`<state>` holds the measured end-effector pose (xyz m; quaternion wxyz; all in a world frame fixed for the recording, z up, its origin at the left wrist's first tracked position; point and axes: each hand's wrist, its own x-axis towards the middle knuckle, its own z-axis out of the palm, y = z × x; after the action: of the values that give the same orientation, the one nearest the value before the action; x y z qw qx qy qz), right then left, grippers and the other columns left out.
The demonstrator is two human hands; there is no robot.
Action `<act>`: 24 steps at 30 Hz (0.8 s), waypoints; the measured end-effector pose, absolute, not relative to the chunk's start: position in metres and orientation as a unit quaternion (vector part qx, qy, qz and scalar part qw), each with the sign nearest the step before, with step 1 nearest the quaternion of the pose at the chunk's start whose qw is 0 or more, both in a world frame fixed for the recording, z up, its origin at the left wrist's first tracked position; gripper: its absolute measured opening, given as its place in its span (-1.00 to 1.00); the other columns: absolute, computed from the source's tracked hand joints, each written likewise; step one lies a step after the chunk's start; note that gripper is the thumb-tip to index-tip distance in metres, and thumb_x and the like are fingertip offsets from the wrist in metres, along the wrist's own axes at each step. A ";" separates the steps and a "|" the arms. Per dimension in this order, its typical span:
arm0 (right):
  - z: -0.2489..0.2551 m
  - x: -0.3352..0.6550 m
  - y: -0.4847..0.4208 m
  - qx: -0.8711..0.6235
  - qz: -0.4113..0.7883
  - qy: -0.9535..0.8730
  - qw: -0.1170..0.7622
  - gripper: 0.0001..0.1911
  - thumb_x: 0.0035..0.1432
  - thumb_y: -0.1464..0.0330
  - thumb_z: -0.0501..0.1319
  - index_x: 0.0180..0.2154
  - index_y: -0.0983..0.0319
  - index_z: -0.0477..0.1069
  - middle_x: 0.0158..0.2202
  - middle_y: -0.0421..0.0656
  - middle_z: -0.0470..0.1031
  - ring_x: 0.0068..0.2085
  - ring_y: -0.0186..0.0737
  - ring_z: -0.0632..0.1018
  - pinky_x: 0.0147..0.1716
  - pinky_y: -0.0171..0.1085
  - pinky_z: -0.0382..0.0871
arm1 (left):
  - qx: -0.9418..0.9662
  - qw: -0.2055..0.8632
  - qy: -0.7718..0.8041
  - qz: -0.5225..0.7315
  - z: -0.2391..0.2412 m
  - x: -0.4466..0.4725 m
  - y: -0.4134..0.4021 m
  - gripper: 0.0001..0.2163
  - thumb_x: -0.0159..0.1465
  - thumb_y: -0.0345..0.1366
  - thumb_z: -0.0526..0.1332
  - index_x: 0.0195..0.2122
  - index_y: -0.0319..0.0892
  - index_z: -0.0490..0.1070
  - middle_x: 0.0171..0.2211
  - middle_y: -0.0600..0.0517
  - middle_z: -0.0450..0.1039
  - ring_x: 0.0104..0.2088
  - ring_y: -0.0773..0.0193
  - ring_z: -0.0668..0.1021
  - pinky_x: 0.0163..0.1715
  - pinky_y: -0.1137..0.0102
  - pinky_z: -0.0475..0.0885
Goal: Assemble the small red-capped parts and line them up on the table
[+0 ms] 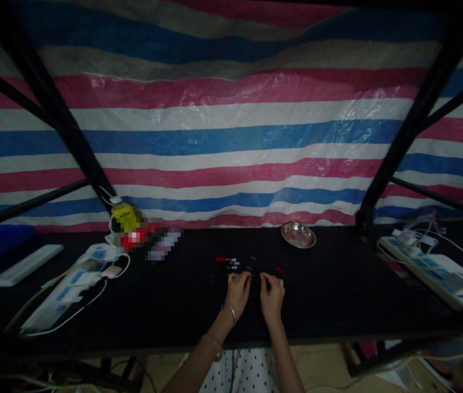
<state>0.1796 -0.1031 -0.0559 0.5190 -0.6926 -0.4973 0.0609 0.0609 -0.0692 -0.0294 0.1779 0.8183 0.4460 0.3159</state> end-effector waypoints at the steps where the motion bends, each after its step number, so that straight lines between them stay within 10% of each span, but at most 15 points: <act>1: -0.056 0.180 -0.103 -0.688 0.063 -0.494 0.527 -0.63 0.15 0.18 0.01 -0.30 0.24 0.51 -0.29 -0.03 0.55 -0.23 -0.08 0.44 -0.19 -0.16 0.24 | 0.813 0.185 0.444 0.328 -0.030 0.061 -0.069 -0.77 0.29 -0.50 -0.07 -0.26 -0.16 0.35 -0.31 0.03 0.49 -0.30 0.30 0.48 -0.14 0.32 0.22; 24: -0.054 0.183 -0.103 -0.621 0.165 -0.417 0.643 -0.65 0.05 0.10 0.15 -0.33 0.22 0.52 -0.31 -0.06 0.54 -0.20 -0.07 0.46 -0.15 -0.12 0.30 | 0.748 0.216 0.336 0.530 -0.030 0.058 -0.072 -0.84 0.25 -0.45 0.03 -0.34 -0.15 0.38 -0.34 0.01 0.49 -0.26 0.28 0.52 -0.19 0.33 0.41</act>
<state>0.1829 -0.1031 -0.0542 0.6427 -0.6208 -0.4175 0.1649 0.0579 -0.0722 -0.0296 0.2164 0.7482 0.3360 0.5296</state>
